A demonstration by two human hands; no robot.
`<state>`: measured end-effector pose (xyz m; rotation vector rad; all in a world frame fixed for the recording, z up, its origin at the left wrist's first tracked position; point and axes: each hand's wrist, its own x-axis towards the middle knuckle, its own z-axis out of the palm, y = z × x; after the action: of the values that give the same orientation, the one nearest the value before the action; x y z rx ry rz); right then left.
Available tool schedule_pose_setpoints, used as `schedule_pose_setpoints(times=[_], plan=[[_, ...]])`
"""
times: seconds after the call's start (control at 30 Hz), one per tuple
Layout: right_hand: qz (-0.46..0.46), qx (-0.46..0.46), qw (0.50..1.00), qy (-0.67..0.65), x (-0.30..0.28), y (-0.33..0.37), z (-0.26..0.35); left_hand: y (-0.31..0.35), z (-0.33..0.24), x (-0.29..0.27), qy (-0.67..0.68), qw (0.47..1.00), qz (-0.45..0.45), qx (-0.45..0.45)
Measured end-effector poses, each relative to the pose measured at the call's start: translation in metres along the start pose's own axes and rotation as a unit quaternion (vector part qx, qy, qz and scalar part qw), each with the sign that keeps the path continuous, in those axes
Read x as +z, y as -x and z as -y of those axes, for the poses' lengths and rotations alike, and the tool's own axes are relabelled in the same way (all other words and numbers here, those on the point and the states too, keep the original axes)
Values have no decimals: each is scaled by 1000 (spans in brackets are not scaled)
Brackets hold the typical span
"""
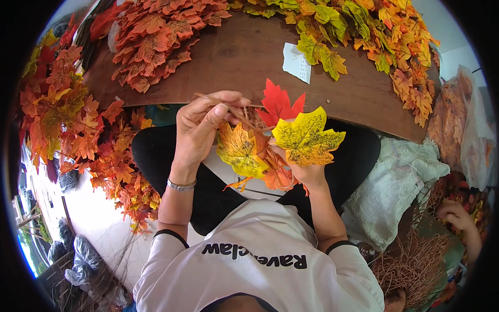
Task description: Assembling artificial maple leaves onto plastic stems to create artificial branches.
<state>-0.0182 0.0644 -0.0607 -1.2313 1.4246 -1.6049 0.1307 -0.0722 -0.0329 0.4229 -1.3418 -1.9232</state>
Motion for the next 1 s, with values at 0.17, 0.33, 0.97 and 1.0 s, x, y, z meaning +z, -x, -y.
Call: schedule_pose_setpoints(times=[0.17,0.33,0.97,1.0], plan=[[-21,85,930,-357,1,3,-7,-6,1,10,142,988,56,-17],[48,293,701,-648,15,8,-5,6,21,-3,162,986,46,-5],[-436,19,597,673,-199,154,8,-1,30,31,120,989,73,-44],[-449,58,584,674,-199,171,0,-1,34,32,131,988,73,-47]])
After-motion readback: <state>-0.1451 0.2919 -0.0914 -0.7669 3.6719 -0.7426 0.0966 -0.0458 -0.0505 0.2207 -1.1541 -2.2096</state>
